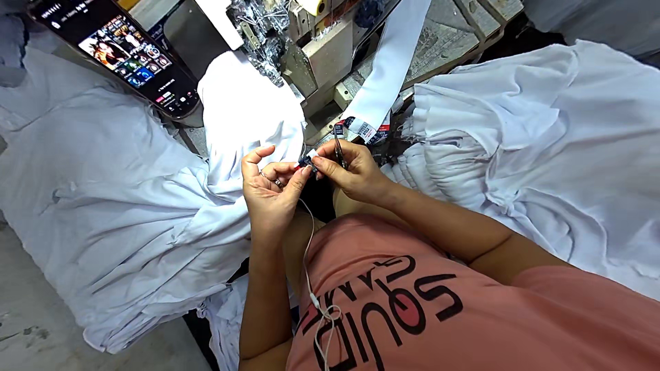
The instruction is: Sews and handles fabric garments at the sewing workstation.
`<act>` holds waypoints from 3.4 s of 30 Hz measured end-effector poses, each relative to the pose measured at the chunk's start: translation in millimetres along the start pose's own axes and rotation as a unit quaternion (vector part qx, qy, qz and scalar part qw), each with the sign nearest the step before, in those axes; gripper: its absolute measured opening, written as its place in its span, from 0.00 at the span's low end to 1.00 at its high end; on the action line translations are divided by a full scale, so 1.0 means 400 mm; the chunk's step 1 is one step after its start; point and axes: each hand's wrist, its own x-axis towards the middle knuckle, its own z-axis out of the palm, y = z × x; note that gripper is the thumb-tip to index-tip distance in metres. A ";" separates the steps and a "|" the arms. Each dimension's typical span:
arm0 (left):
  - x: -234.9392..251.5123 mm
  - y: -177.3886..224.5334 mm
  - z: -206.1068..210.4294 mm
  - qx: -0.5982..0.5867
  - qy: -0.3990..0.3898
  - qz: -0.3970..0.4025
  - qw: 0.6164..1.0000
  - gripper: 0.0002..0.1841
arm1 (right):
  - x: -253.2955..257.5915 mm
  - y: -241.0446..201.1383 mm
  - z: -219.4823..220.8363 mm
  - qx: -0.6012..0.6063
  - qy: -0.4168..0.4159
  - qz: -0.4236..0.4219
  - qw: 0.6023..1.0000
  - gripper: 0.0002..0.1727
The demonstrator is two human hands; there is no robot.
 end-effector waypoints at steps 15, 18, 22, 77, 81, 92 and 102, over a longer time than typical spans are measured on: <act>0.012 0.020 -0.005 0.098 -0.013 0.034 0.995 0.28 | -0.003 0.009 0.004 -0.035 -0.006 -0.018 0.999 0.04; 0.038 0.035 -0.019 0.126 -0.017 0.049 0.991 0.28 | 0.028 0.024 -0.009 -0.081 0.013 -0.075 0.994 0.06; 0.108 0.057 -0.036 0.167 -0.006 0.068 0.984 0.27 | 0.110 0.098 -0.029 -0.131 0.082 -0.114 0.981 0.09; 0.190 0.009 -0.012 0.602 -0.067 0.289 0.742 0.15 | 0.132 0.003 -0.053 -0.241 -0.093 -0.024 0.966 0.33; 0.196 0.010 -0.014 0.600 -0.069 0.289 0.743 0.14 | 0.128 0.007 -0.050 -0.228 -0.074 -0.011 0.971 0.34; 0.202 0.012 -0.011 0.613 -0.062 0.278 0.737 0.15 | 0.124 0.003 -0.048 -0.230 -0.063 -0.011 0.971 0.34; 0.184 0.025 0.005 0.634 -0.081 0.225 0.735 0.21 | 0.117 -0.009 -0.046 -0.220 -0.051 -0.011 0.974 0.34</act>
